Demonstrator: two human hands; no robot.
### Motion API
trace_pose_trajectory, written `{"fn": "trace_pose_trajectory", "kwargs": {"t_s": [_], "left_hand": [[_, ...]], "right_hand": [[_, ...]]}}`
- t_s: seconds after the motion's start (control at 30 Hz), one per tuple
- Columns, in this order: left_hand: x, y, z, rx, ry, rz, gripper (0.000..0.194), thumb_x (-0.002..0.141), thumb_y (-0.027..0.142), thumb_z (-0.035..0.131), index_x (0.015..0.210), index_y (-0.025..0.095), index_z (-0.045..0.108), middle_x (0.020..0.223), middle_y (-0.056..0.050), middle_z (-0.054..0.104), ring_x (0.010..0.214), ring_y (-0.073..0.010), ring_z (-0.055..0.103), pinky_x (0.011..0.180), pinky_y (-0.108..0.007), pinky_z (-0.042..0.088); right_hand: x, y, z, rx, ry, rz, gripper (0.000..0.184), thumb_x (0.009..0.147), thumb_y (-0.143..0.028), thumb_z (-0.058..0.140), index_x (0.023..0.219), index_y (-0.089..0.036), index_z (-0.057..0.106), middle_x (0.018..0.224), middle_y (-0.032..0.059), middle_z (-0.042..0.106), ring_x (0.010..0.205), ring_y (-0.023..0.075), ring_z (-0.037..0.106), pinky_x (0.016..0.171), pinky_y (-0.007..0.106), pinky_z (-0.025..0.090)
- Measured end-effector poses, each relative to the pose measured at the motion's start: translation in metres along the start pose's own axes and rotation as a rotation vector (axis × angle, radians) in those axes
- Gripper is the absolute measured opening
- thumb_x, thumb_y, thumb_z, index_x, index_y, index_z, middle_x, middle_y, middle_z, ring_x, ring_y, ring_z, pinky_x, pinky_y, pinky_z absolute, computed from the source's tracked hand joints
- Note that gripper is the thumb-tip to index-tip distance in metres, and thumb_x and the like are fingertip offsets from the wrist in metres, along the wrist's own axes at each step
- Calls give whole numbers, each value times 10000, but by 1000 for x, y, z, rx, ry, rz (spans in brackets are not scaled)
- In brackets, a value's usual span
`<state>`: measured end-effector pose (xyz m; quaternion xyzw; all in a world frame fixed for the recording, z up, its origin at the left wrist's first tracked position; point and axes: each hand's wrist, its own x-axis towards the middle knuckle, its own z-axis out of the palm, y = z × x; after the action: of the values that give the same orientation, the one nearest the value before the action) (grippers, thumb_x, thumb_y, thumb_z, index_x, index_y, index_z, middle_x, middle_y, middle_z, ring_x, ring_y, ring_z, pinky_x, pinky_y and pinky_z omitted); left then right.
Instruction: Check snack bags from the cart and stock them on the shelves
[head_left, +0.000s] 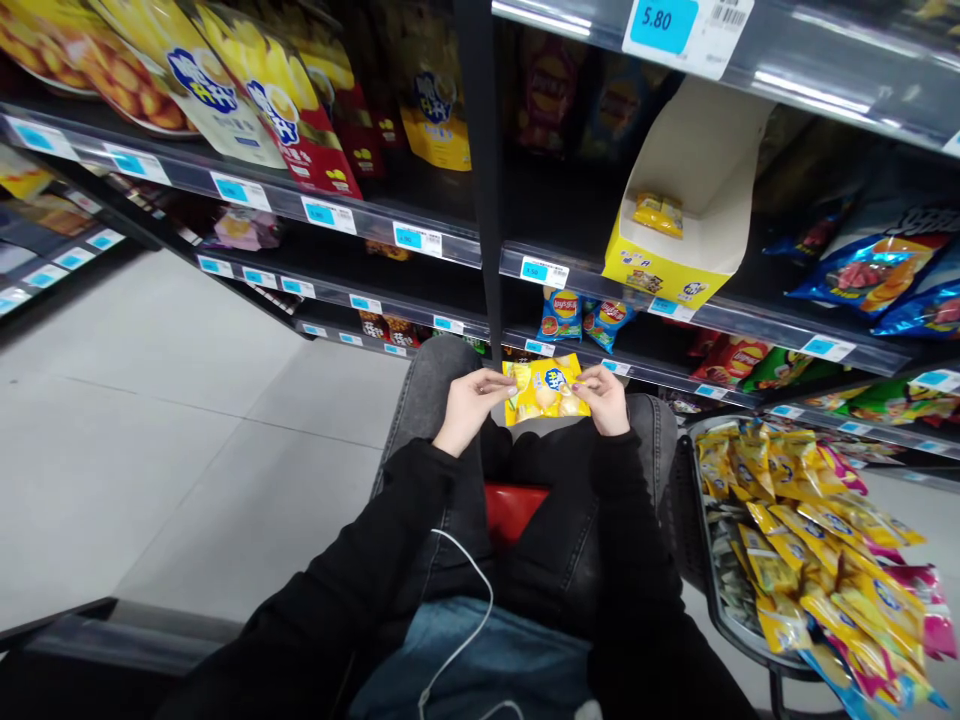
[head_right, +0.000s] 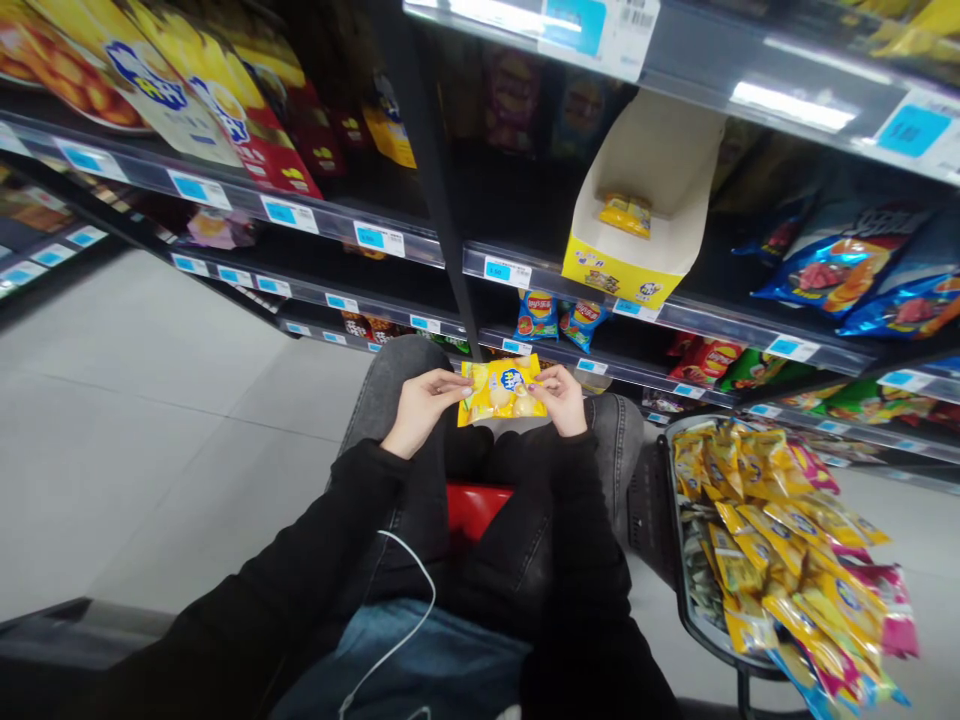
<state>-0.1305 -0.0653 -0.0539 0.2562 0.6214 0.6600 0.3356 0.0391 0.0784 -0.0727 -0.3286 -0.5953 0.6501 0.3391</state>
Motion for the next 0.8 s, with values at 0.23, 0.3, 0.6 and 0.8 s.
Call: {"fn": "trace_pose_trajectory", "kwargs": {"t_s": [0.23,0.3,0.6,0.8], "left_hand": [[6,-8,-4,-72,57,-47,823,440,218,856,1190,179,521,1114,-87,644,612,-83,629,663,-269,560],[6,-7,-4,-64,-6,-136,846,438,226,858,1209,145,520,917,-49,689,614,-114,644,659,-280,564],[7,-4,0,-100,-7,-206,604,375,283,883,909,122,650,629,1,679,584,-165,651,618,-314,567],[6,-4,-1,-38,-35,-144,413,406,321,870,695,139,636,621,0,660,584,-147,618,614,-297,531]], "right_hand": [[2,-1,9,-77,18,60,393,551,-486,772,765,-195,618,601,-8,655,574,169,615,574,303,505],[3,0,8,-108,46,48,380,547,-514,762,671,-193,601,615,8,660,588,177,621,566,301,496],[4,1,9,-136,98,0,375,571,-530,742,632,-199,577,593,-7,622,570,151,578,561,280,468],[6,5,4,-141,64,-48,332,614,-503,729,670,-195,618,660,8,620,648,168,585,614,304,482]]}}
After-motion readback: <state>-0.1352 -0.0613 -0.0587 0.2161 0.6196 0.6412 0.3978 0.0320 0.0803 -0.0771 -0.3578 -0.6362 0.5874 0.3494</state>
